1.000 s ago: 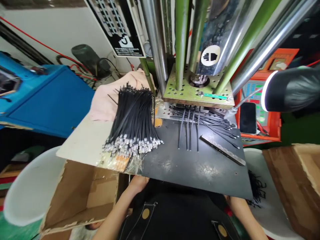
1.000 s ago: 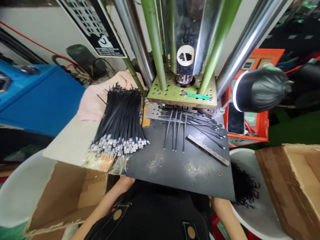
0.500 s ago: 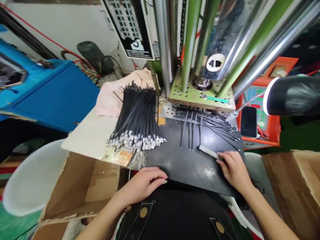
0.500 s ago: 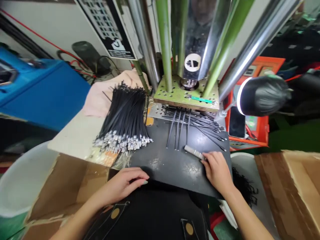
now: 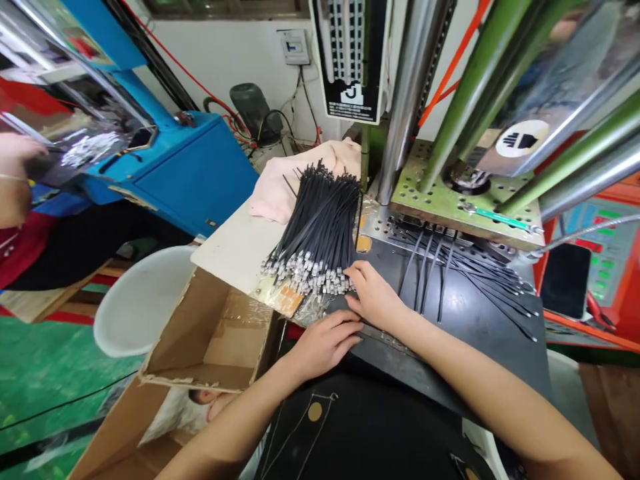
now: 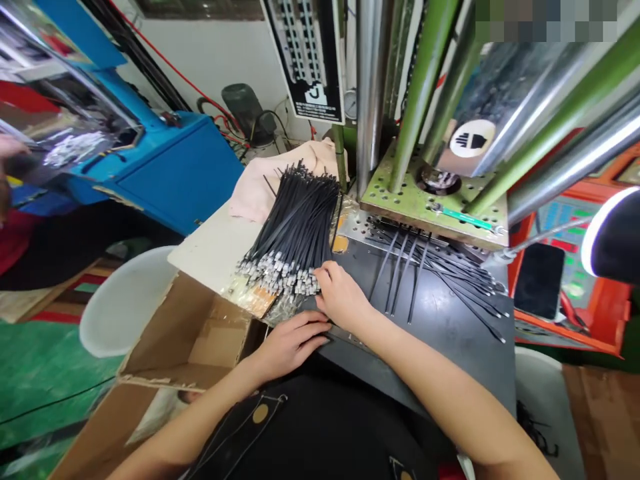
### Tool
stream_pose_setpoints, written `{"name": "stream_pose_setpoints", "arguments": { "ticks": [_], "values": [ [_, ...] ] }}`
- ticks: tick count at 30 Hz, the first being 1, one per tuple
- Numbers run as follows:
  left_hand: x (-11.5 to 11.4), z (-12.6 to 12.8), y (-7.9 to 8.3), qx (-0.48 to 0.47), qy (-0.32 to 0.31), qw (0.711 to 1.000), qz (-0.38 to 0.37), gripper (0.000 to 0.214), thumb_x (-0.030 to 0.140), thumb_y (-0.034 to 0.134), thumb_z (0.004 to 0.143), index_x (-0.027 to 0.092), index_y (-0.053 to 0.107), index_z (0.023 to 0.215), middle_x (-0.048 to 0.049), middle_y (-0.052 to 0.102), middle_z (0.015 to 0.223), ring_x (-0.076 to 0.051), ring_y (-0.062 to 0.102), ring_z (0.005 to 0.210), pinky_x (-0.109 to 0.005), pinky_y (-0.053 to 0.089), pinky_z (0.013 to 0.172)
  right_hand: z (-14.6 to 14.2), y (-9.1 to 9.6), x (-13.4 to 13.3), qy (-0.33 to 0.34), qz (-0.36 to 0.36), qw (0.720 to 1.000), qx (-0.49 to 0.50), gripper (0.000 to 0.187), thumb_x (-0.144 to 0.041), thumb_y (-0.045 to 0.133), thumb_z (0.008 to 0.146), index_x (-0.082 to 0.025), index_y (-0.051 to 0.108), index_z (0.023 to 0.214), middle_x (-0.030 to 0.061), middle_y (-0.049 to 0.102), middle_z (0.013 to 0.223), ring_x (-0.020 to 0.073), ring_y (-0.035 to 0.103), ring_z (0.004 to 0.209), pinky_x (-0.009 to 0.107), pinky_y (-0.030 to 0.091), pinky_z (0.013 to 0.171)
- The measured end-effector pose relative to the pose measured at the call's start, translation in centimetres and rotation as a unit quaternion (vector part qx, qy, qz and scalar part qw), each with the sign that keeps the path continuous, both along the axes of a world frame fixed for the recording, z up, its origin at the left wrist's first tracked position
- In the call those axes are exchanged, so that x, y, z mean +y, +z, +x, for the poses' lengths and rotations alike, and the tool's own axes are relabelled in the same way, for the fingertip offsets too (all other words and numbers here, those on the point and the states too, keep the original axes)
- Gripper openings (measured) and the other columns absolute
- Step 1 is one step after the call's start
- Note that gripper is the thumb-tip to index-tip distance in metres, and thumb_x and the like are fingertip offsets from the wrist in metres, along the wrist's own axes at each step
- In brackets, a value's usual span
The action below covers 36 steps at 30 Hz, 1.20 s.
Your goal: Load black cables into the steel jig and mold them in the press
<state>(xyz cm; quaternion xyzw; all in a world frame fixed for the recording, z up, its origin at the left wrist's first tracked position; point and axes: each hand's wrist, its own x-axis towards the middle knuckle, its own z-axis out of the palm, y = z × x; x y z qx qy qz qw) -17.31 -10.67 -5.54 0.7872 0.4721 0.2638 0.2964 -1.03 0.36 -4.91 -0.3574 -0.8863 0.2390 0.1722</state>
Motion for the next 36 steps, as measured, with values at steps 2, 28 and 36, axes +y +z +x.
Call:
{"name": "stream_pose_setpoints", "arguments": {
  "ticks": [2,28,36],
  "values": [
    [-0.6,-1.5,0.2,-0.009,0.034,0.999,0.021,0.020,0.021,0.056,0.095,0.018,0.068,0.111,-0.0087,0.068,0.110,-0.016,0.065,0.101,-0.028,0.055,0.093,-1.2,-0.4,0.4,0.032,0.053,0.996,-0.062,0.040,-0.012,0.059,0.084,-0.010,0.053,0.124,0.0190,0.050,0.123,0.0297,0.052,0.104,0.045,0.052,0.088],
    [4.1,4.8,2.8,-0.407,0.078,0.801,-0.432,0.044,0.037,0.073,0.081,0.016,0.066,0.119,-0.0108,0.068,0.112,-0.010,0.062,0.073,-0.023,0.049,0.063,6.1,3.5,-2.1,-0.318,-0.303,0.799,0.410,0.020,-0.035,0.077,0.078,-0.020,0.072,0.090,0.0017,0.071,0.073,0.0167,0.068,0.064,0.031,0.060,0.065],
    [6.5,10.0,3.0,-0.584,0.197,0.646,-0.451,0.032,0.032,0.089,0.060,0.011,0.071,0.077,-0.0012,0.067,0.079,-0.008,0.059,0.067,-0.020,0.045,0.062,9.2,4.4,-6.4,-0.324,-0.515,0.632,0.481,0.032,-0.038,0.084,0.069,-0.016,0.070,0.086,0.0039,0.073,0.079,0.0172,0.072,0.073,0.027,0.061,0.069]
  ]
}}
